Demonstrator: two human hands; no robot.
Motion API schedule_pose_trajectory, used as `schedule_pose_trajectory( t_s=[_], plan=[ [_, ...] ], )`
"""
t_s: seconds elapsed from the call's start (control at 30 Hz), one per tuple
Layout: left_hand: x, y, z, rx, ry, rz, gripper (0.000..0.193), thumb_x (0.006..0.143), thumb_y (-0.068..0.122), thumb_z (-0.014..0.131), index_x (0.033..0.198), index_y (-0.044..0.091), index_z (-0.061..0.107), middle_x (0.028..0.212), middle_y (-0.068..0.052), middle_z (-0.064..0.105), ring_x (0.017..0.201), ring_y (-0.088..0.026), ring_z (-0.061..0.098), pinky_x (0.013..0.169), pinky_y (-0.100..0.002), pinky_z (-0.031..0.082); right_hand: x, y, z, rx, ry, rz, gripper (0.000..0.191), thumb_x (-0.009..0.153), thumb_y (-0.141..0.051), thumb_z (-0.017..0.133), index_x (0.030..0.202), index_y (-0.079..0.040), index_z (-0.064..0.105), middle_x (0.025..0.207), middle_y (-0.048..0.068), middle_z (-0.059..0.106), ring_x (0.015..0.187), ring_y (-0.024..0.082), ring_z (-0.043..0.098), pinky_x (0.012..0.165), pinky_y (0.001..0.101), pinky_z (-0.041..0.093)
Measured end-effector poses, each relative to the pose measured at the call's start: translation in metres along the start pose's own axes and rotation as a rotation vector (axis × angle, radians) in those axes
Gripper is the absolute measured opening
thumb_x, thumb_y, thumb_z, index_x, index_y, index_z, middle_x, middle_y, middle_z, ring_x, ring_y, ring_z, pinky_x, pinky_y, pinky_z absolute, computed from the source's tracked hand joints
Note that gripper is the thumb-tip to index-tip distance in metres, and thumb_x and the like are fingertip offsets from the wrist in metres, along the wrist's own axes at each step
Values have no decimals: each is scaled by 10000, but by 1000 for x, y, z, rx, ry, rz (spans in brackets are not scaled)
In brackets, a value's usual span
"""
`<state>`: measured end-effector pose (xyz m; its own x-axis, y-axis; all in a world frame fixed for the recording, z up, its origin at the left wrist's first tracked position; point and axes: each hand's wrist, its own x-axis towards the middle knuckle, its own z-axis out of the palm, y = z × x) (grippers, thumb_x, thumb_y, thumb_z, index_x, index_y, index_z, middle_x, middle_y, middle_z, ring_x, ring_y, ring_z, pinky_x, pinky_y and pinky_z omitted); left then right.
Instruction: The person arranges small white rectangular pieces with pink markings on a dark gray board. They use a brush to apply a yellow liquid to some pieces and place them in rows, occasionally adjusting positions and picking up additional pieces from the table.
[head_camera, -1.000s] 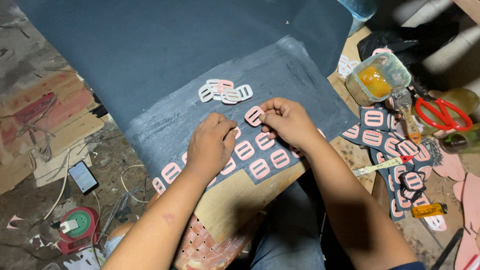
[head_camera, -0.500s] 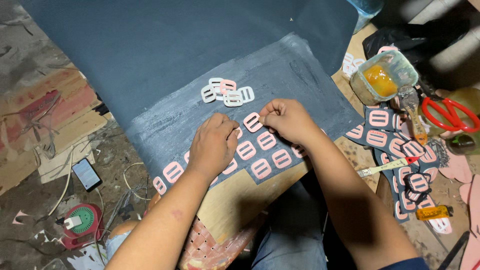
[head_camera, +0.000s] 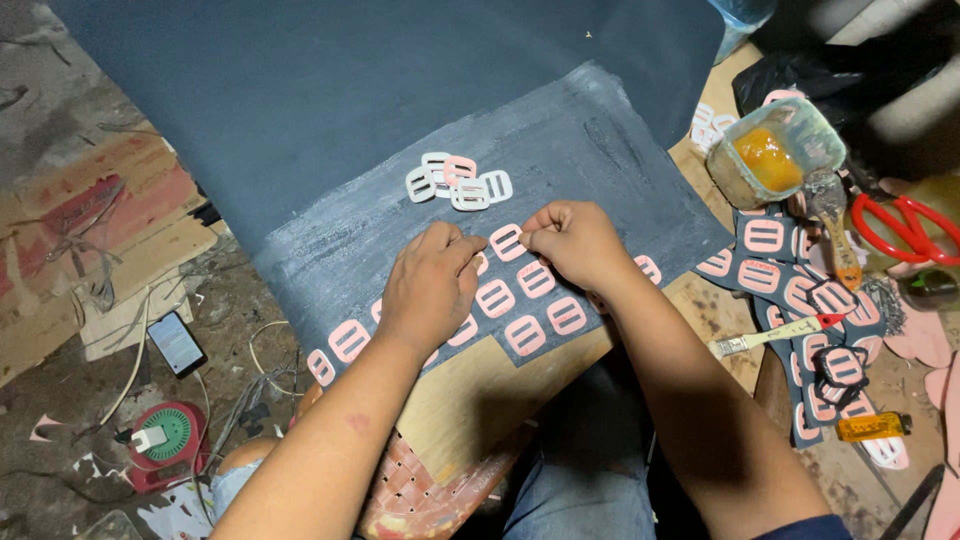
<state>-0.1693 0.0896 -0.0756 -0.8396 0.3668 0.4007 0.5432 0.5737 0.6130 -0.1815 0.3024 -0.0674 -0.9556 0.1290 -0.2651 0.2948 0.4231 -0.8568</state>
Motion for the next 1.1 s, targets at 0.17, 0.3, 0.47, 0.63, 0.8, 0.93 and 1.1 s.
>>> schedule_pose_trajectory(
  t_s=[0.17, 0.3, 0.47, 0.63, 0.8, 0.93, 1.1],
  plan=[
    [-1, 0, 1, 5, 3, -8, 254, 883, 74, 637, 1093, 118, 772, 969, -94, 607, 978, -313, 634, 901, -437, 504, -4, -5, 1, 51, 3, 8, 129, 842, -88, 723, 921, 6, 758, 719, 40, 693, 631, 98, 610, 569, 256, 491],
    [-1, 1, 0, 15, -30, -28, 247, 897, 83, 629, 1105, 107, 760, 985, -94, 608, 1000, -307, 626, 918, -434, 495, -6, -9, 2, 38, 9, 52, 114, 843, -89, 720, 914, -8, 757, 706, 32, 686, 614, 97, 609, 562, 250, 492],
    [1, 0, -1, 38, -25, -1, 235, 908, 125, 646, 1128, 69, 709, 1013, -103, 612, 1029, -321, 623, 925, -446, 484, -6, -10, 2, 45, 12, 47, 108, 842, -81, 720, 907, -4, 758, 700, 33, 681, 605, 94, 601, 552, 251, 483],
    [0, 0, 0, 63, -21, 15, 265, 903, 90, 623, 1152, 107, 712, 997, -99, 606, 1007, -316, 621, 925, -449, 489, -2, -3, 4, 1, 23, 23, 127, 837, -107, 728, 913, -11, 760, 708, 39, 702, 607, 102, 623, 563, 259, 502],
    [1, -1, 1, 99, -21, 71, 335, 856, 55, 637, 1143, 167, 770, 932, -105, 574, 919, -314, 611, 843, -450, 497, 6, 13, 9, -121, 87, -70, 178, 799, -191, 750, 907, -51, 765, 740, 48, 745, 657, 132, 692, 625, 288, 549],
    [3, -6, 3, 146, -42, 124, 349, 825, 36, 652, 1101, 183, 807, 894, -109, 573, 872, -328, 615, 760, -461, 494, 14, 29, 23, -223, 217, -197, 154, 752, -230, 751, 845, -108, 752, 768, 65, 765, 717, 213, 754, 673, 348, 576],
    [-1, -12, 5, 212, -61, 138, 312, 912, 72, 666, 1159, 197, 810, 964, -109, 598, 896, -324, 612, 782, -458, 508, 9, 34, 50, -342, 440, -366, 128, 779, -193, 704, 865, -99, 715, 870, 152, 728, 832, 378, 699, 724, 486, 547]
  ],
)
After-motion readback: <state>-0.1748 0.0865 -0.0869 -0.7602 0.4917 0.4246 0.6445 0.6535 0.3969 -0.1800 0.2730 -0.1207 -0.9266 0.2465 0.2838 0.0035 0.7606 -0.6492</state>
